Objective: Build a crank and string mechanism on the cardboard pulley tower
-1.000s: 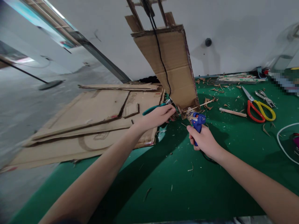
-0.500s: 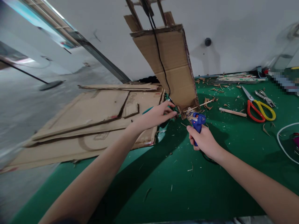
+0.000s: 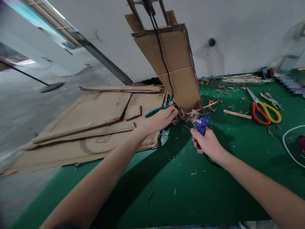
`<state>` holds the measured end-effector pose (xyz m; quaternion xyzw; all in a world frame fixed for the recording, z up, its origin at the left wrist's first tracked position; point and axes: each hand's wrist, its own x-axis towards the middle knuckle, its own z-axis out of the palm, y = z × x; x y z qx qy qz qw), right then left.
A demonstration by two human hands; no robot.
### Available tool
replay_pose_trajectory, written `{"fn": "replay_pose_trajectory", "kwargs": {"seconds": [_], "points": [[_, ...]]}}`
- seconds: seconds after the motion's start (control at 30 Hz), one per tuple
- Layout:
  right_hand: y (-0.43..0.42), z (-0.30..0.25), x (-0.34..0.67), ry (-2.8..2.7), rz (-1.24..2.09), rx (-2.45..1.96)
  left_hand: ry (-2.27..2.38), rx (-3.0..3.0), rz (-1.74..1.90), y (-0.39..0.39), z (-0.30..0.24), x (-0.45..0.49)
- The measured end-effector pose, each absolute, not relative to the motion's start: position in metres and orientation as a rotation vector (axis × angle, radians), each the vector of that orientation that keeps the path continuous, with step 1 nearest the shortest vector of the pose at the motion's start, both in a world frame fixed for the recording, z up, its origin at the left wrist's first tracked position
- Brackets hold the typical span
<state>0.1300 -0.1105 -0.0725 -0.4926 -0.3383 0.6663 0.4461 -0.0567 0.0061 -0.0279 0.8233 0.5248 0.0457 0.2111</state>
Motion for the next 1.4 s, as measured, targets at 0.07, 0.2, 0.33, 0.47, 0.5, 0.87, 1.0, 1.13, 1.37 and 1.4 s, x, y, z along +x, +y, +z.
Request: {"fn": "replay_pose_trajectory", "kwargs": {"seconds": [0.07,0.2,0.33,0.47,0.5,0.87,1.0,1.13,1.37,1.4], "points": [[-0.111,-0.073,0.13,-0.843,1.635,-1.204,1.482,2.333,0.12,0.007,-0.031,-0.056],[-0.112,-0.075,0.131,-0.856,1.602,-1.197,1.462,2.428,0.173,0.009,-0.035,-0.055],[-0.114,-0.075,0.132,-0.95,1.56,-1.25,1.478,2.425,0.209,0.012,-0.039,-0.056],[-0.114,-0.068,0.137,-1.157,1.356,-1.375,1.493,2.424,0.234,0.017,-0.045,-0.059],[-0.113,-0.065,0.142,-1.221,1.258,-1.422,1.488,2.428,0.236,0.017,-0.045,-0.06],[-0.052,-0.035,0.281,-1.662,-0.151,-2.151,1.635,2.356,0.485,0.0,-0.006,-0.066],[-0.025,-0.049,0.304,-1.907,-0.119,-2.291,1.601,2.371,0.767,-0.012,-0.018,-0.064],[0.002,-0.06,0.302,-2.03,-0.058,-2.511,1.489,2.494,1.023,-0.03,-0.057,-0.06],[0.012,-0.059,0.289,-1.85,0.131,-2.71,1.449,2.501,0.925,-0.035,-0.085,-0.059],[0.01,-0.057,0.286,-1.85,0.08,-2.699,1.45,2.494,0.913,-0.033,-0.084,-0.059]]}}
